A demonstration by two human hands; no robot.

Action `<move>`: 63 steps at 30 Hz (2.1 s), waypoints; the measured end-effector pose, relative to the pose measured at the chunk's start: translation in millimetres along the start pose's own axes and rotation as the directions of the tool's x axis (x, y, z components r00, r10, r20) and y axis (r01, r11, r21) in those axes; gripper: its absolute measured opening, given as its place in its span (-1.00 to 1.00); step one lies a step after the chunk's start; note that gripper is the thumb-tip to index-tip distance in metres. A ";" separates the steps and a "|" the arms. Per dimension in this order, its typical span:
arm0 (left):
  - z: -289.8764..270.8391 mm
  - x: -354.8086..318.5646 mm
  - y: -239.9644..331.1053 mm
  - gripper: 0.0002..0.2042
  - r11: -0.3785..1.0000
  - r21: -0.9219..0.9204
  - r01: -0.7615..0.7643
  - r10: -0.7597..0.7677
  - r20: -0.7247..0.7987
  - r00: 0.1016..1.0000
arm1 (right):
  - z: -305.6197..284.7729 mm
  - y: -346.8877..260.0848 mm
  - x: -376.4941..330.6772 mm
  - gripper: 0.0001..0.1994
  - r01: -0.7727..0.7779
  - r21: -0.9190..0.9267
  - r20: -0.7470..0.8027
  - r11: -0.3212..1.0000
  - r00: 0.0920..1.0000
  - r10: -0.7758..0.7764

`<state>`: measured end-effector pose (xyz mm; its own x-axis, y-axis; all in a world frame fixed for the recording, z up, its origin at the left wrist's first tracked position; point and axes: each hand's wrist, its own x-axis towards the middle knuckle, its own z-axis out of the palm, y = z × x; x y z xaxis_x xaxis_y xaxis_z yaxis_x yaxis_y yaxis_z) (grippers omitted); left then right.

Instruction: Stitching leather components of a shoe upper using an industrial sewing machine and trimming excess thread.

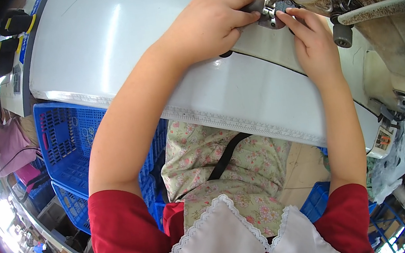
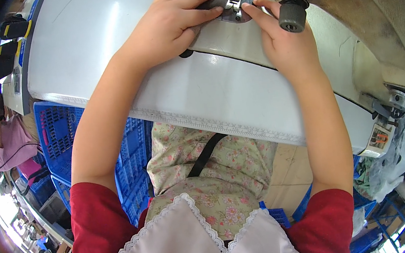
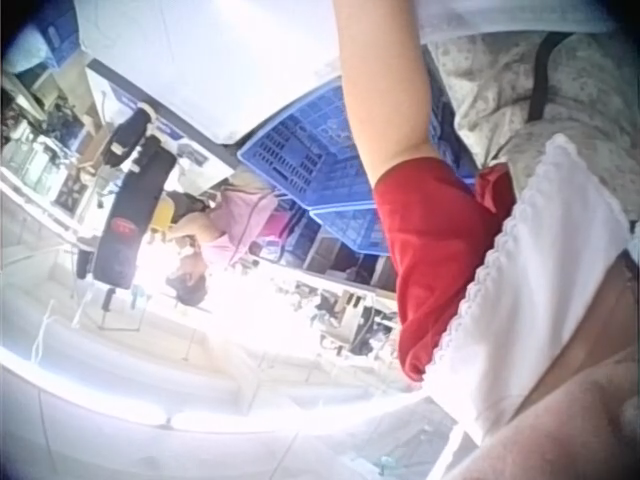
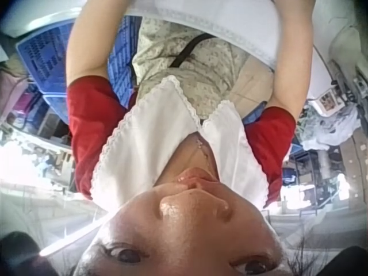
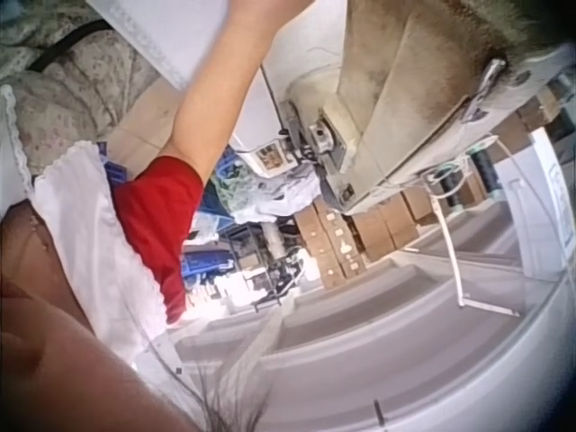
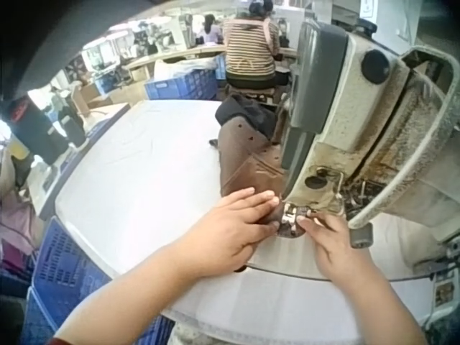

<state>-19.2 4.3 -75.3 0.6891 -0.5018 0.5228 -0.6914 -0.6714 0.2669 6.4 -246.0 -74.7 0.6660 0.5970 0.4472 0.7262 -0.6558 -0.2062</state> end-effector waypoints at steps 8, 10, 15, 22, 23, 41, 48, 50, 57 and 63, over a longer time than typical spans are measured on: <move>-0.7 0.5 -2.0 -0.66 1.000 0.021 -0.009 0.009 -0.010 1.000 | 0.2 -2.3 0.4 -0.56 -0.021 -0.007 0.022 1.000 1.000 0.021; 0.5 2.4 -2.5 -0.65 1.000 0.011 0.002 -0.002 -0.013 1.000 | 0.0 -2.5 1.0 -0.55 -0.026 0.007 0.021 1.000 0.999 0.026; 0.0 2.7 -1.9 -0.65 1.000 0.022 0.016 -0.016 -0.005 1.000 | -1.4 -4.3 2.1 -0.55 -0.018 0.006 0.020 1.000 1.000 0.018; 1.3 2.8 -1.6 -0.66 0.998 0.062 0.009 -0.009 -0.006 1.000 | -1.9 -5.8 3.6 -0.55 -0.024 0.020 0.016 1.000 1.000 0.024; 1.9 2.4 -2.2 -0.66 0.997 0.072 0.006 -0.005 -0.012 1.000 | -1.9 -6.1 3.4 -0.55 -0.025 0.018 0.017 1.000 1.000 0.024; -2.9 3.3 -6.1 -0.59 1.000 0.008 -0.010 0.009 0.059 0.998 | 1.8 -3.9 2.4 -0.54 -0.052 0.037 0.016 0.998 0.999 0.052; -3.6 4.9 -3.3 -0.59 1.000 -0.005 -0.002 0.002 0.055 0.998 | -1.2 -5.8 0.9 -0.52 -0.090 0.079 0.024 0.993 0.996 0.089; -4.2 6.1 -3.8 -0.59 1.000 -0.006 -0.001 0.001 0.058 0.998 | -1.1 -5.7 3.4 -0.52 -0.058 0.105 0.008 0.993 0.998 0.058; -5.9 8.1 -2.0 -0.61 1.000 0.019 0.009 -0.010 0.068 0.998 | 0.8 -5.2 1.1 -0.55 -0.076 0.143 -0.013 0.987 0.997 0.079; -6.6 7.8 -1.8 -0.61 1.000 -0.014 0.011 -0.010 0.063 0.998 | -0.8 -7.6 2.0 -0.56 -0.100 0.149 0.015 0.984 0.995 0.099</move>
<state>-14.0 5.1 -66.4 0.7085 -0.5285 0.4677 -0.6868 -0.6689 0.2844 2.1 -240.1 -71.5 0.7370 0.5359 0.4118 0.6732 -0.6362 -0.3769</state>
